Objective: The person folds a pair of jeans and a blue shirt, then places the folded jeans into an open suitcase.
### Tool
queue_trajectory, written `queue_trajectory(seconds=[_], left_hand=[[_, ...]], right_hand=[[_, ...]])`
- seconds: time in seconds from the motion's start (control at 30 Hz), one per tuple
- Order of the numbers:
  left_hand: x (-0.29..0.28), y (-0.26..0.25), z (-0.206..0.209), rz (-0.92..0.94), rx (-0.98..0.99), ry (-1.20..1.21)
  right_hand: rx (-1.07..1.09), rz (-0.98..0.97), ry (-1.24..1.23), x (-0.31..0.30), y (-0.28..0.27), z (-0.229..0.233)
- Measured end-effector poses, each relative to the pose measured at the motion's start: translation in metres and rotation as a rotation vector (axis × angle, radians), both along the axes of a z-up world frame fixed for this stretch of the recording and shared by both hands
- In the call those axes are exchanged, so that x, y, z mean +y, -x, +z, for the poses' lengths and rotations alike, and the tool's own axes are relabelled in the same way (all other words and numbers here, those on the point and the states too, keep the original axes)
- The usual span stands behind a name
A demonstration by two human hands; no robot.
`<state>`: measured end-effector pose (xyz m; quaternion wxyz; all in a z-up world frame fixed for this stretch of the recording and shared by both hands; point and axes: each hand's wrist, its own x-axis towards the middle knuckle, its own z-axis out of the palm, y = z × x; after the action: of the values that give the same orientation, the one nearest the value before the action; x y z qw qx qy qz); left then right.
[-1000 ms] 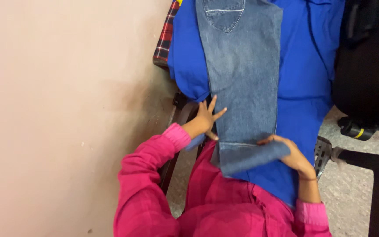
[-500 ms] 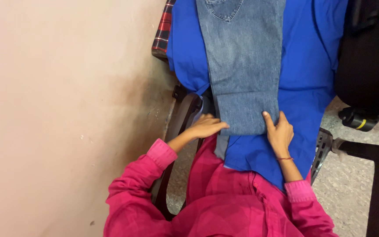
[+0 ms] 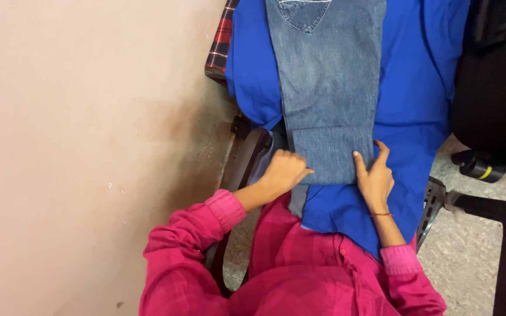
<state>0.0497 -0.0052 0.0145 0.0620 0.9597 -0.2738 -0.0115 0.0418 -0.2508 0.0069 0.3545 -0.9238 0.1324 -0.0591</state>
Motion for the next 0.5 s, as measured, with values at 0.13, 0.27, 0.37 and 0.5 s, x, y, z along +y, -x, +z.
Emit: queue_trajectory(seconds=[0.13, 0.27, 0.37, 0.5], left_hand=[[-0.009, 0.009, 0.028, -0.297, -0.179, 0.116], [-0.019, 0.019, 0.015, -0.272, -0.139, -0.08], [-0.023, 0.023, -0.001, -0.243, -0.296, -0.17], [-0.033, 0.023, -0.023, -0.222, -0.442, -0.412]], right_hand=[[0.047, 0.016, 0.025, 0.001, -0.002, -0.003], [0.039, 0.007, 0.026, 0.003, -0.002, 0.0], [0.058, -0.011, 0.006, 0.003, 0.0, 0.005], [0.02, -0.025, -0.015, 0.003, 0.0, 0.0]])
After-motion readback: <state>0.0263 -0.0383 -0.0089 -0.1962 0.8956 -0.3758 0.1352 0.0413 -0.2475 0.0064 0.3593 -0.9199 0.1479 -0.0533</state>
